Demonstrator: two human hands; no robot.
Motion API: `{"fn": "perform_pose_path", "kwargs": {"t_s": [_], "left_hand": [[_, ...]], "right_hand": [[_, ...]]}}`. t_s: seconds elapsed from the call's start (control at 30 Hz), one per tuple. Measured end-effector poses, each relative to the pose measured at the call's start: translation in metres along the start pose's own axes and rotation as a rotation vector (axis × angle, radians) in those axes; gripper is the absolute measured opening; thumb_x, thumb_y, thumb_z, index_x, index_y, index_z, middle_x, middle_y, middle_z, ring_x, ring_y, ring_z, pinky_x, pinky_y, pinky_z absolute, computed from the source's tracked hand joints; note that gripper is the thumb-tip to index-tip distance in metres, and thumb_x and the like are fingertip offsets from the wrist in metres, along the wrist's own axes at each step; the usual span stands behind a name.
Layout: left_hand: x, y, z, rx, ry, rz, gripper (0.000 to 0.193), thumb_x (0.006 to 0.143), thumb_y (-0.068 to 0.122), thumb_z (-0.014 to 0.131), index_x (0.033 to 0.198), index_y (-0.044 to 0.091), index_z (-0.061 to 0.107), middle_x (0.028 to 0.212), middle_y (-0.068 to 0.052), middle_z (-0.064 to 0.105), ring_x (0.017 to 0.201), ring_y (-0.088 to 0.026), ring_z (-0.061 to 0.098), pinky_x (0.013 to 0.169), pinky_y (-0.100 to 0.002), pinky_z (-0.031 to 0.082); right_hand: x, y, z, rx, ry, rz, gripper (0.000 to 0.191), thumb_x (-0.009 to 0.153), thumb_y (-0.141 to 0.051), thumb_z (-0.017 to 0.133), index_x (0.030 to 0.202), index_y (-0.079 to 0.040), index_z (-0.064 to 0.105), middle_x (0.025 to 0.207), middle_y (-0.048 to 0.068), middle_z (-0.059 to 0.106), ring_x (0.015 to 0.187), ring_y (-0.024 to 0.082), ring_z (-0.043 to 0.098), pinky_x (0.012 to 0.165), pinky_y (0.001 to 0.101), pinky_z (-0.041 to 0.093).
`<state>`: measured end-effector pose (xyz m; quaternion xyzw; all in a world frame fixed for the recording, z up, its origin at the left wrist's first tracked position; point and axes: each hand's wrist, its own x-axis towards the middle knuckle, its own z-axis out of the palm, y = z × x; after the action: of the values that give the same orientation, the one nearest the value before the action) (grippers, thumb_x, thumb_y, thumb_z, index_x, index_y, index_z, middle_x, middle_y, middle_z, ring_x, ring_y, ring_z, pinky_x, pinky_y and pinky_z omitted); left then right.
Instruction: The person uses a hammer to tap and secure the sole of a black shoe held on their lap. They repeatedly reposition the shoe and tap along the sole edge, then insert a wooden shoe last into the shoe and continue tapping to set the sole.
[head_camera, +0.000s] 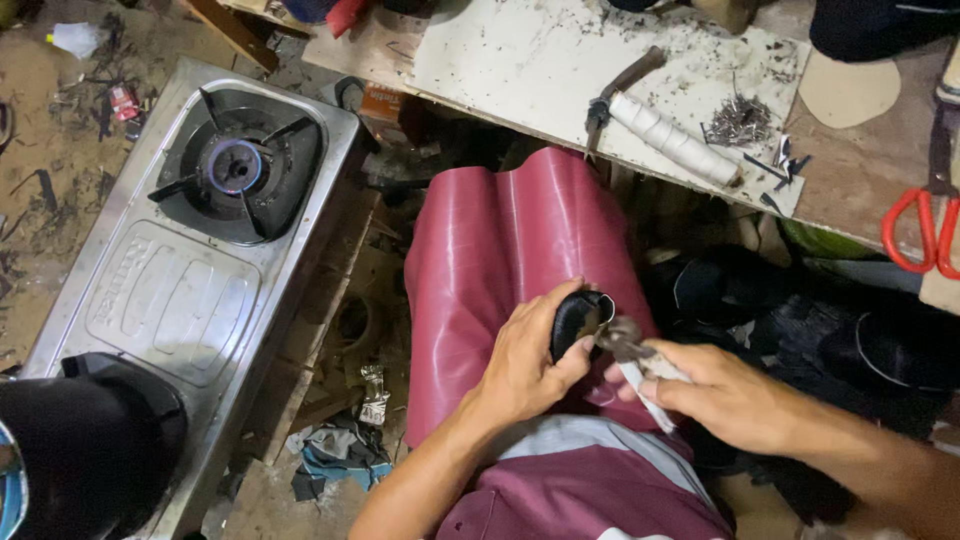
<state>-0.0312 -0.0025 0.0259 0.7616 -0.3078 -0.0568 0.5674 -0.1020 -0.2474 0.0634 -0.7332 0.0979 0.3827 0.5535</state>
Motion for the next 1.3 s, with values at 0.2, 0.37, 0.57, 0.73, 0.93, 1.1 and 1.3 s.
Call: {"fn": "perform_pose_path", "kwargs": {"t_s": [0.2, 0.37, 0.57, 0.73, 0.93, 1.1, 1.3], "left_hand": [[-0.002, 0.014, 0.010, 0.089, 0.004, 0.088, 0.060, 0.092, 0.017, 0.070, 0.145, 0.001, 0.048, 0.126, -0.019, 0.067, 0.110, -0.036, 0.066, 0.099, -0.046, 0.049], [0.000, 0.018, 0.017, 0.173, -0.021, 0.081, 0.062, 0.089, 0.018, 0.071, 0.145, 0.001, 0.048, 0.122, -0.018, 0.068, 0.105, -0.036, 0.066, 0.092, -0.048, 0.048], [-0.004, 0.012, 0.016, 0.159, 0.012, 0.086, 0.062, 0.092, 0.019, 0.070, 0.146, 0.001, 0.046, 0.125, -0.019, 0.068, 0.109, -0.037, 0.066, 0.093, -0.049, 0.048], [-0.002, 0.008, 0.013, 0.095, -0.015, -0.045, 0.062, 0.091, 0.019, 0.070, 0.146, 0.000, 0.046, 0.122, -0.019, 0.069, 0.112, -0.038, 0.068, 0.088, -0.048, 0.049], [0.010, 0.015, -0.001, -0.008, 0.167, 0.212, 0.058, 0.104, 0.016, 0.065, 0.155, 0.003, 0.041, 0.145, -0.017, 0.063, 0.124, -0.031, 0.068, 0.109, -0.041, 0.053], [0.035, 0.015, -0.029, -0.129, 0.228, 0.272, 0.054, 0.112, 0.029, 0.052, 0.157, 0.003, 0.035, 0.154, -0.018, 0.052, 0.136, -0.036, 0.059, 0.119, -0.040, 0.044], [0.027, 0.026, -0.072, 0.274, 0.160, -0.150, 0.050, 0.109, 0.036, 0.043, 0.152, 0.010, 0.051, 0.138, -0.016, 0.063, 0.119, -0.030, 0.066, 0.102, -0.039, 0.051]], "right_hand": [[-0.009, -0.033, -0.017, -0.363, 0.024, 0.018, 0.033, 0.091, -0.024, 0.060, 0.119, -0.008, 0.069, 0.087, 0.006, 0.076, 0.082, 0.017, 0.070, 0.079, 0.0326, 0.057], [-0.027, -0.059, -0.028, -0.749, 0.023, -0.031, 0.053, 0.087, -0.018, 0.059, 0.140, -0.017, 0.054, 0.096, 0.005, 0.068, 0.090, 0.023, 0.069, 0.080, 0.0391, 0.054], [-0.025, -0.063, -0.009, -1.105, 0.234, -0.049, 0.058, 0.090, -0.022, 0.064, 0.147, -0.017, 0.051, 0.100, 0.008, 0.061, 0.074, 0.032, 0.070, 0.064, 0.0441, 0.057], [-0.007, -0.055, 0.007, -1.002, 0.487, -0.443, 0.048, 0.083, -0.016, 0.070, 0.130, -0.009, 0.061, 0.080, 0.013, 0.061, 0.055, 0.035, 0.067, 0.046, 0.0432, 0.054], [-0.024, -0.092, -0.004, -1.115, 0.535, -0.557, 0.051, 0.080, -0.018, 0.074, 0.129, -0.005, 0.065, 0.081, 0.011, 0.060, 0.056, 0.031, 0.067, 0.048, 0.0413, 0.054], [-0.017, -0.145, -0.009, -1.379, 0.598, -0.729, 0.047, 0.083, -0.012, 0.072, 0.128, -0.002, 0.067, 0.079, 0.012, 0.056, 0.054, 0.027, 0.066, 0.048, 0.0395, 0.053], [0.016, -0.155, 0.007, -1.445, 0.642, -0.880, 0.045, 0.080, -0.004, 0.065, 0.125, 0.003, 0.067, 0.076, 0.011, 0.057, 0.060, 0.023, 0.066, 0.053, 0.0349, 0.055]]}}
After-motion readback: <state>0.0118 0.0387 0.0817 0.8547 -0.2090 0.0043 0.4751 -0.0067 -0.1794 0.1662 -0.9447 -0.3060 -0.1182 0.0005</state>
